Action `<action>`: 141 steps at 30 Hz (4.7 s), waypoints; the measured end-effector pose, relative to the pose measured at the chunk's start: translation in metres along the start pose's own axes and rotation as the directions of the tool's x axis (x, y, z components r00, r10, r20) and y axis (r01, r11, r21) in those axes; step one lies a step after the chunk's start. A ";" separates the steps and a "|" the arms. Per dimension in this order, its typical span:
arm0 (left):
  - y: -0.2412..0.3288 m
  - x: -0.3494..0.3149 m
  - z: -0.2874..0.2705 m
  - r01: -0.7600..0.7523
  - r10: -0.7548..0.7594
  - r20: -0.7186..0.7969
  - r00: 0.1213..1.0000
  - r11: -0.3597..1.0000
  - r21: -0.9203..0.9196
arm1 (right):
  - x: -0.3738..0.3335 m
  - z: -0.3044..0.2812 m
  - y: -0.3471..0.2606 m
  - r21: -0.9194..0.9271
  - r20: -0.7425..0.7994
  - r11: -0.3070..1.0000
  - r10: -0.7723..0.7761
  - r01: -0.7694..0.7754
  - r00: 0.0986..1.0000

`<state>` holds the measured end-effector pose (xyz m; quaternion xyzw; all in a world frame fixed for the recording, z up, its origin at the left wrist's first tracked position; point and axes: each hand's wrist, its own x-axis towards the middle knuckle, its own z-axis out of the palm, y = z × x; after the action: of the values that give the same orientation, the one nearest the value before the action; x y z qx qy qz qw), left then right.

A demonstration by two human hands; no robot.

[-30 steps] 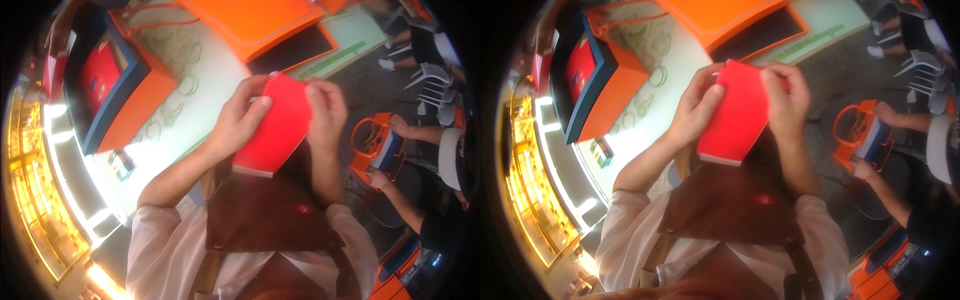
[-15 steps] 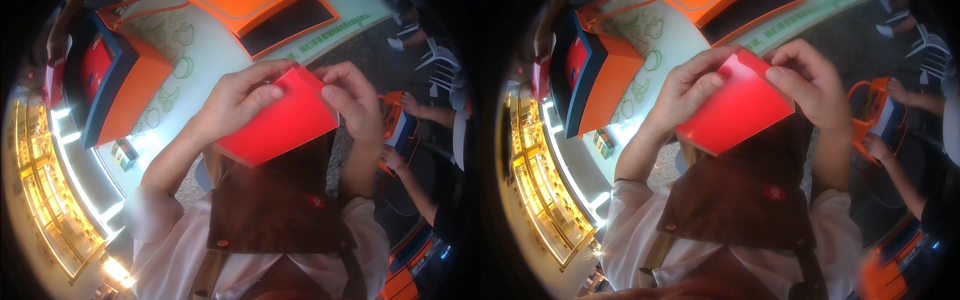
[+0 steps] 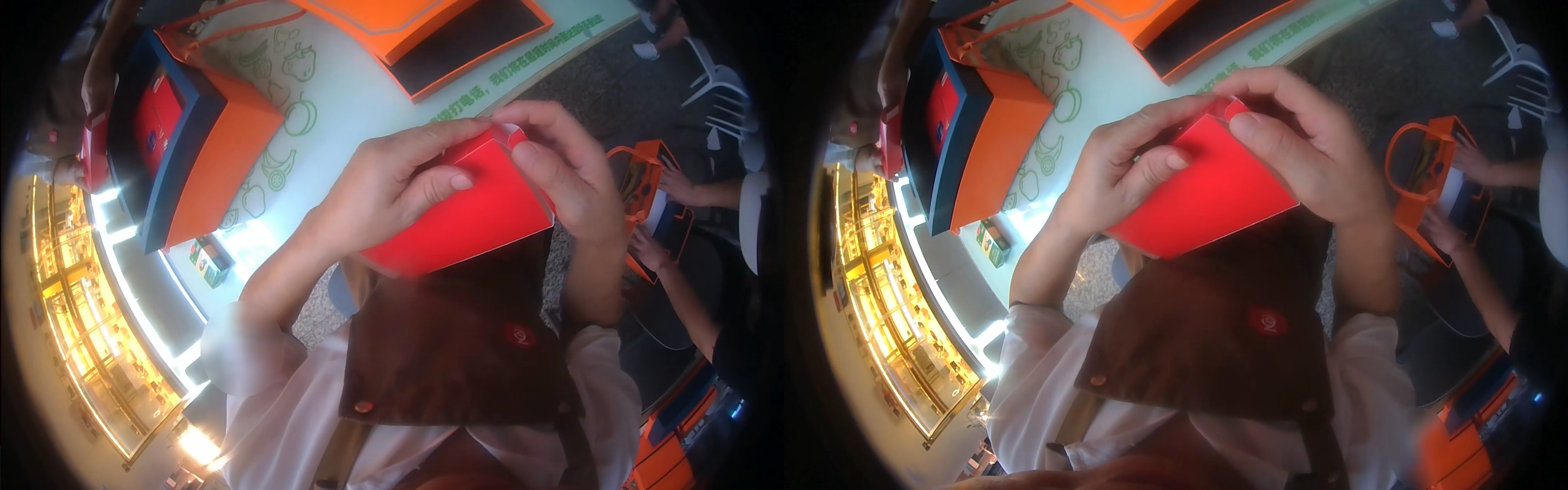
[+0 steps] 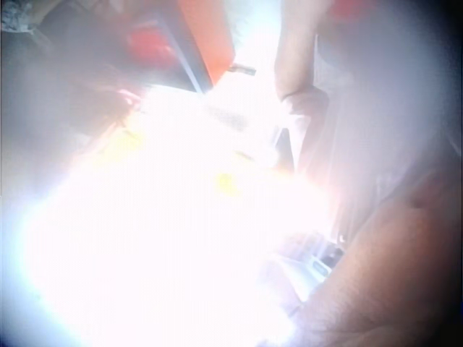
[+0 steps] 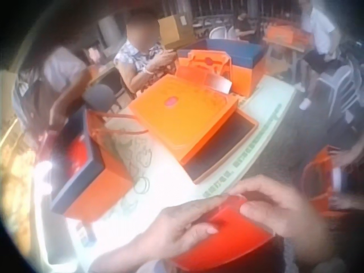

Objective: The person assembles small red and orange paper boxes by folding and tucking flaps. They place the finished boxes into larger orange boxes on the table.

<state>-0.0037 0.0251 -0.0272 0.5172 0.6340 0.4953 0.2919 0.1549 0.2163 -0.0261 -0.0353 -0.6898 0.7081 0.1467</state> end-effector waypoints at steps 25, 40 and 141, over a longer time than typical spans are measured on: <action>0.010 -0.005 0.001 0.142 -0.144 -0.040 0.989 0.988 -0.054 | -0.002 0.009 0.002 -0.111 -0.002 0.994 -0.012 0.012 1.000; -0.002 -0.002 -0.003 0.151 -0.160 -0.111 0.981 0.984 -0.090 | 0.006 0.023 0.003 -0.197 -0.074 0.980 -0.026 0.011 0.997; -0.009 -0.004 -0.004 -0.047 -0.006 -0.301 0.954 0.985 -0.168 | -0.008 0.051 0.025 -0.310 -0.291 0.874 -0.461 0.373 0.839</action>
<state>-0.0092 0.0205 -0.0350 0.4151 0.6201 0.6243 0.2310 0.1457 0.1645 -0.0500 -0.0282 -0.7233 0.5511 0.4152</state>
